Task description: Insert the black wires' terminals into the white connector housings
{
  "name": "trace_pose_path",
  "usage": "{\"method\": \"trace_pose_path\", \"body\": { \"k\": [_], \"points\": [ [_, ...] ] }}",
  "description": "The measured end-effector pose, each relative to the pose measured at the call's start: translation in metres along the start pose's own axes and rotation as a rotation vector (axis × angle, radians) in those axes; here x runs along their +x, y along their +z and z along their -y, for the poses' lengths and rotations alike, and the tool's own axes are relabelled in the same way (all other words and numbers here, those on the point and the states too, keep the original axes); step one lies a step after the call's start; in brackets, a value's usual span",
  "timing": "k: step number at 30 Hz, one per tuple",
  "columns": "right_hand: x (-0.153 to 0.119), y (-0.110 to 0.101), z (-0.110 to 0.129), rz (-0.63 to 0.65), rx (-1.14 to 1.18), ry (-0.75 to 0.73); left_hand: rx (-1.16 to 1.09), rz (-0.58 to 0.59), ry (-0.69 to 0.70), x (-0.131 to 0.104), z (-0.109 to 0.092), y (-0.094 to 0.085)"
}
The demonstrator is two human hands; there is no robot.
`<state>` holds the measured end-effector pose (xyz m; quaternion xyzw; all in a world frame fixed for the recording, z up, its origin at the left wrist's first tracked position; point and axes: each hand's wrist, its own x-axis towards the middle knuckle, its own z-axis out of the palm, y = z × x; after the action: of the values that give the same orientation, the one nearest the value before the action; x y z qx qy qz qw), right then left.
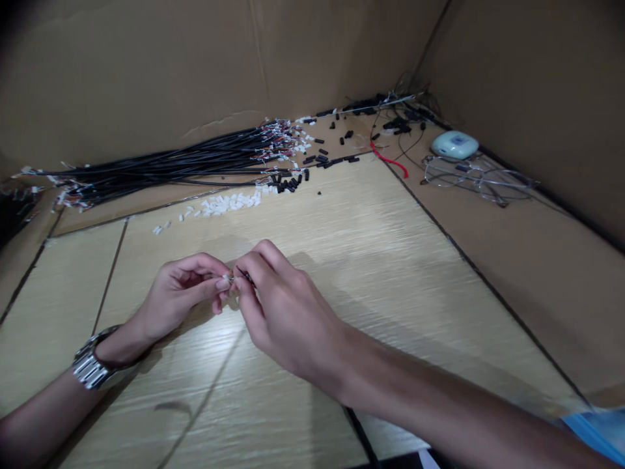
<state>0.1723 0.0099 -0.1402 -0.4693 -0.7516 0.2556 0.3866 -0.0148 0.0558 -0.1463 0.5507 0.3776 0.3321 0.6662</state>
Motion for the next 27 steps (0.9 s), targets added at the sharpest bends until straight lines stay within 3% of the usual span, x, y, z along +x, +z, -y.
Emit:
{"method": "trace_pose_path", "body": {
  "k": [27],
  "points": [
    [-0.0006,-0.0007,-0.0006,-0.010,0.004,-0.008,-0.036,0.033,0.003,-0.0006,0.0019,-0.0012]
  ]
}}
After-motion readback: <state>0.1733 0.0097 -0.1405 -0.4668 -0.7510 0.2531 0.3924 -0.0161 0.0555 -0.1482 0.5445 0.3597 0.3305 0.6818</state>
